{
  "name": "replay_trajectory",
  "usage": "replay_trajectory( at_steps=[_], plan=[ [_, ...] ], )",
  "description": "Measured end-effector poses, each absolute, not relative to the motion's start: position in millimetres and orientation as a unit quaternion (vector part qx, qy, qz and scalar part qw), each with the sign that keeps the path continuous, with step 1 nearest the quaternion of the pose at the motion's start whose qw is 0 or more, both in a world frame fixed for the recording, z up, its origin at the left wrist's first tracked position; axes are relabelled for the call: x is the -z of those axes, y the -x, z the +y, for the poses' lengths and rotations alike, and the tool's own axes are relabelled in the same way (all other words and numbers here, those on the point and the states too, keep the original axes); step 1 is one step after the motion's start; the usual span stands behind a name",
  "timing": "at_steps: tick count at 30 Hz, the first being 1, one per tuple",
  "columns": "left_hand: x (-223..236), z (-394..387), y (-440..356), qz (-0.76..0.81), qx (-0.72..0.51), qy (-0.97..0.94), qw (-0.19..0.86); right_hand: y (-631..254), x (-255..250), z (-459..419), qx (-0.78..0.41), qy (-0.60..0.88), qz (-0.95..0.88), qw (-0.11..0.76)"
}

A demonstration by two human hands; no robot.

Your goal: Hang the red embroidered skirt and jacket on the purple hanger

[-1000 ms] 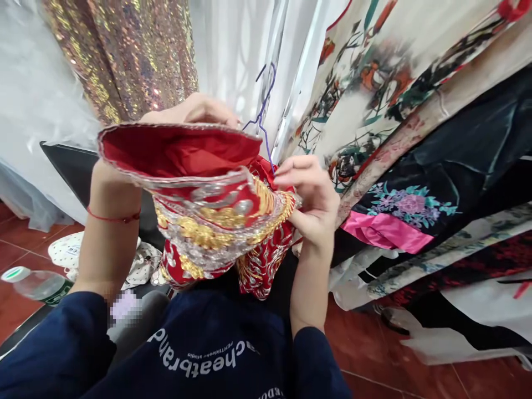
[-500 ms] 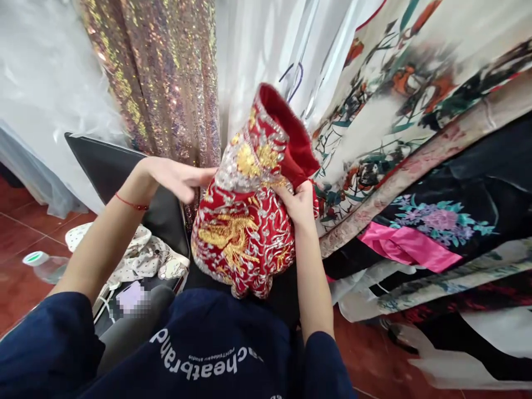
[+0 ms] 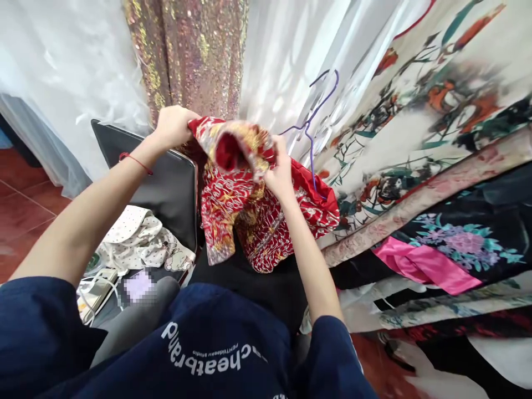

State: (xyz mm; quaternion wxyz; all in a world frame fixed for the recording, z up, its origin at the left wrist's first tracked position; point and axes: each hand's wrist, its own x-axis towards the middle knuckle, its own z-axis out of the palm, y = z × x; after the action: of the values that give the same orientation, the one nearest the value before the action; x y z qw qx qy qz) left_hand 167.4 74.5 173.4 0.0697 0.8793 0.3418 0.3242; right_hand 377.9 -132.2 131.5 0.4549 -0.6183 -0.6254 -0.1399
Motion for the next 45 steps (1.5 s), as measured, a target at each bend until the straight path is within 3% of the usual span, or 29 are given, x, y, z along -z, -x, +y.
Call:
replay_trajectory(
  at_steps=[9, 12, 19, 25, 31, 35, 40, 45],
  plan=[
    [-182.7, 103.0, -36.3, 0.364, -0.385, -0.848, -0.027, -273.4, -106.0, -83.2, 0.200, 0.481, -0.784, 0.337],
    [-157.4, 99.7, 13.3, 0.354, -0.333, -0.870, -0.085, -247.0, -77.1, -71.8, 0.230, 0.414, -0.826, 0.307],
    [-64.5, 96.5, 54.2, 0.360, -0.233, -0.902, -0.046, -214.3, -3.0, -59.8, 0.211, 0.363, -0.890, 0.180],
    [-46.8, 94.0, 38.2, 0.358, -0.212, -0.904, -0.103, -214.7, 3.9, -84.3, 0.283, 0.351, -0.881, 0.144],
    [-113.8, 23.9, -8.8, 0.476, -0.024, -0.864, -0.163, -277.0, 41.6, -152.5, 0.308, 0.382, -0.857, 0.159],
    [-176.9, -40.5, -80.2, 0.405, -0.141, -0.875, -0.226, -340.3, 47.7, -180.4, 0.282, 0.547, -0.773, 0.151],
    [-204.9, -61.8, -214.6, 0.210, -0.244, -0.946, -0.041, -414.4, 22.8, -196.6, 0.334, 0.682, -0.623, 0.187],
    [-166.2, -26.6, -328.7, 0.284, -0.302, -0.909, 0.052, -487.8, 7.8, -213.7, 0.330, 0.698, -0.620, 0.137]
  ],
)
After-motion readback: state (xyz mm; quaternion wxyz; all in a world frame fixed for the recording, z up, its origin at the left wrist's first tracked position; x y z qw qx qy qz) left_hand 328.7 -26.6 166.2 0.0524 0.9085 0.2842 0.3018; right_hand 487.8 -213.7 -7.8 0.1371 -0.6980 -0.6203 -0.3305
